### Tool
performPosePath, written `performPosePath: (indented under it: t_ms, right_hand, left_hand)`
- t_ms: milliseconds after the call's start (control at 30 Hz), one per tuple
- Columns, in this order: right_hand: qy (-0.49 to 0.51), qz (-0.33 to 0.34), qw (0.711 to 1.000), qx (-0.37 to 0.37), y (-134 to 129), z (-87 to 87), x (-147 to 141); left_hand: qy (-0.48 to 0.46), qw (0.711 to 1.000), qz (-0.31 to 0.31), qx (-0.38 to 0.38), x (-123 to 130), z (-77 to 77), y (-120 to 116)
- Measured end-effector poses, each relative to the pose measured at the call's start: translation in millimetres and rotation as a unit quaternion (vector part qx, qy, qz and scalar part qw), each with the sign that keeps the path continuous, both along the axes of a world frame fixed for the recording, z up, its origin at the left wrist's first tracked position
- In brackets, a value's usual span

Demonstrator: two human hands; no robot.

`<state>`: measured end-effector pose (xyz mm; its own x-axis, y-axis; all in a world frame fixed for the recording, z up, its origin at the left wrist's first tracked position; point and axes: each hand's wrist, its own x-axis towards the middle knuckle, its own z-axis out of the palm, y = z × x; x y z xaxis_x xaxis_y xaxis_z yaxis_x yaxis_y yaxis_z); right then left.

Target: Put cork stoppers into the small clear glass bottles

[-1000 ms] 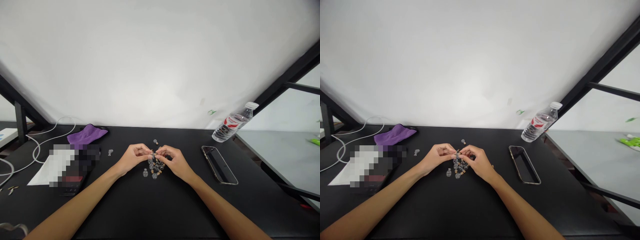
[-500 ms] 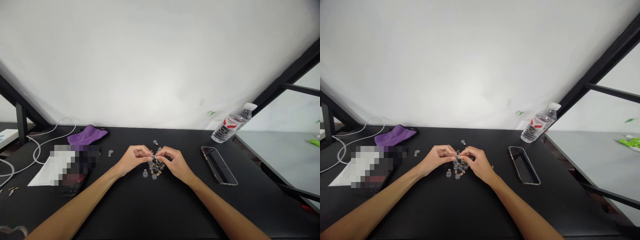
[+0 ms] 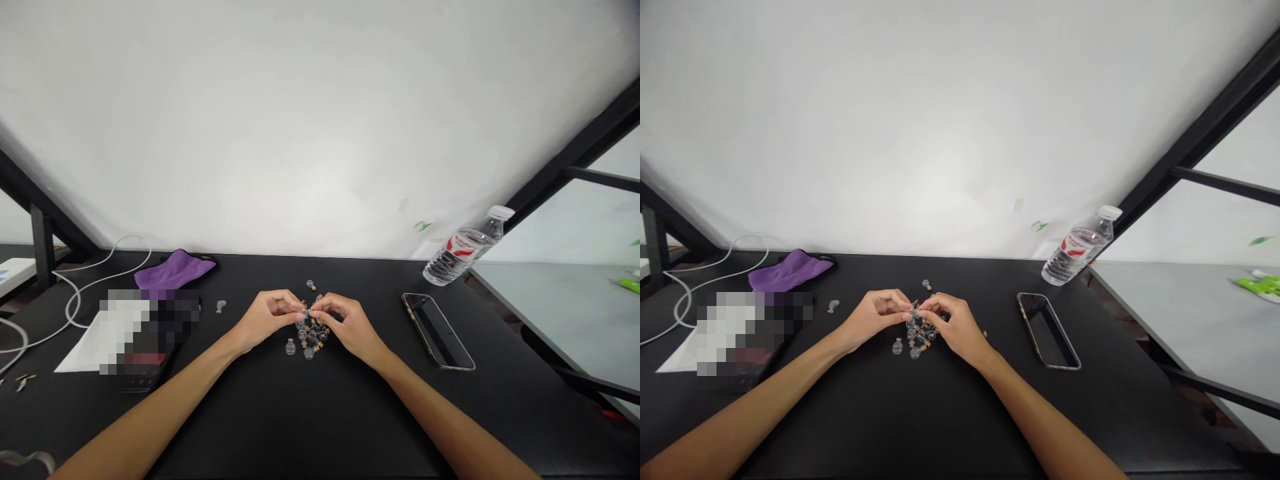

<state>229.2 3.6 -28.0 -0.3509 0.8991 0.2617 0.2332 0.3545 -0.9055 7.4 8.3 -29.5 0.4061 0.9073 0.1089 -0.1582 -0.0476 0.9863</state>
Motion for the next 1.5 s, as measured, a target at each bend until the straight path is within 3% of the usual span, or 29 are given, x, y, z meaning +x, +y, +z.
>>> performPosePath:
  t_ms: [233, 333, 567, 833, 1300, 1500]
  right_hand:
    - [-0.006, -0.037, 0.999, 0.009, 1, 8.3, 6]
    - [-0.007, -0.045, 0.999, 0.012, 2, 10.0, 9]
    - [-0.013, -0.046, 0.998, 0.027, 3, 14.8, 11]
    - [-0.019, -0.085, 0.994, 0.071, 10, 20.6, 25]
    - [-0.02, -0.16, 0.983, 0.088, 28, 25.4, 56]
    - [-0.039, -0.167, 0.981, 0.094, 33, 19.2, 59]
  left_hand:
    - [0.13, 0.978, 0.152, 0.066, -5, 1.9, 6]
    - [0.206, 0.957, 0.179, 0.103, -7, 2.7, 8]
    - [0.297, 0.917, 0.209, 0.162, -7, -4.3, 9]
    - [0.367, 0.882, 0.202, 0.216, -7, -15.2, 13]
    - [0.38, 0.885, 0.164, 0.212, -13, -12.5, 9]
    - [0.428, 0.848, 0.205, 0.234, 4, -8.4, 11]
